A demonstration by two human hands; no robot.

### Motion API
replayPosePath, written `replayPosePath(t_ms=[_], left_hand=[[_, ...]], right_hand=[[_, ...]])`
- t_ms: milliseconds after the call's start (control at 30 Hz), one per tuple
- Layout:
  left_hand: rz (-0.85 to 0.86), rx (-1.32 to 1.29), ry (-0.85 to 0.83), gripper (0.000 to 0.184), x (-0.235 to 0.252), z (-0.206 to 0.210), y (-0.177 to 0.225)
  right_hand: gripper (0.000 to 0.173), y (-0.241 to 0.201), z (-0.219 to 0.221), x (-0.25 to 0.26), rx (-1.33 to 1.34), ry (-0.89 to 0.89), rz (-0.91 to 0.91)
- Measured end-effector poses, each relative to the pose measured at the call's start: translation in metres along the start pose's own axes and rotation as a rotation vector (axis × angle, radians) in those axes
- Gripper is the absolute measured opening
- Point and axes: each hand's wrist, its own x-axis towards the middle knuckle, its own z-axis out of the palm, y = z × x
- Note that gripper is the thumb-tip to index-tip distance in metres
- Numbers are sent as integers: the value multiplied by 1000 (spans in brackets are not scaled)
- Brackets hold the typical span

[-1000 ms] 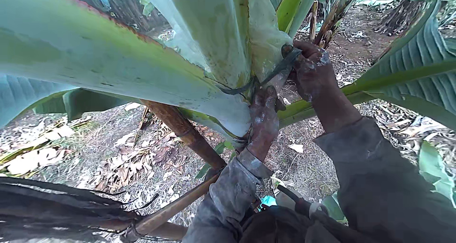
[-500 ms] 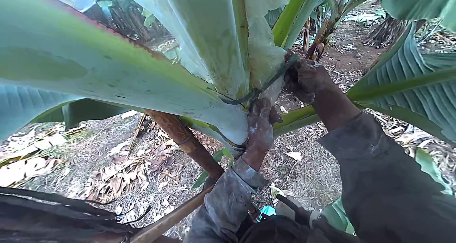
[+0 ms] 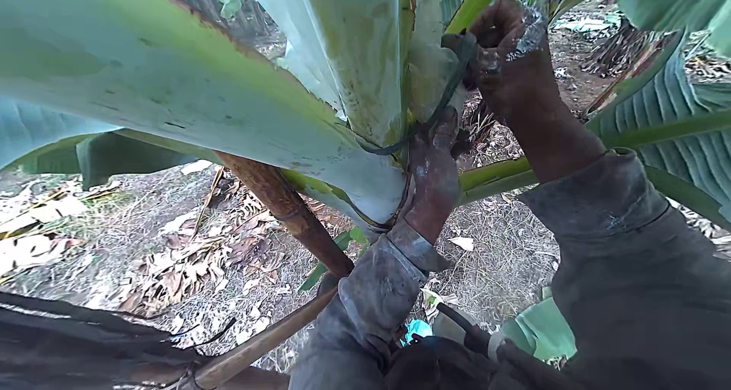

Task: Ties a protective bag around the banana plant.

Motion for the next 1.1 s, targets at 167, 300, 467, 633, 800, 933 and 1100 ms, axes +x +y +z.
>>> replayPosePath(t_ms=[167, 300, 467, 633, 800, 933, 1100], left_hand=[[-8, -95, 2, 23, 7, 8, 5], [-45, -71, 3, 19, 9, -1, -8], [-44, -31, 4, 14, 9, -7, -14], [-54, -121, -44, 16, 2, -17, -19], [-64, -132, -95, 19, 8, -17, -27], [-78, -125, -133, 17, 6, -17, -24], [-94, -128, -197, 18, 5, -38, -35]], right_hand=[[9, 13, -15, -24, 104, -61, 51], [13, 13, -6, -27, 118, -32, -45], [20, -2, 16, 3, -35, -4, -62], [20, -14, 12, -2, -343, -101, -163], [22, -14, -10, -10, -332, -385, -81], [23, -19, -4, 15, -328, -480, 56], [25, -17, -6, 29, -46, -623, 81]])
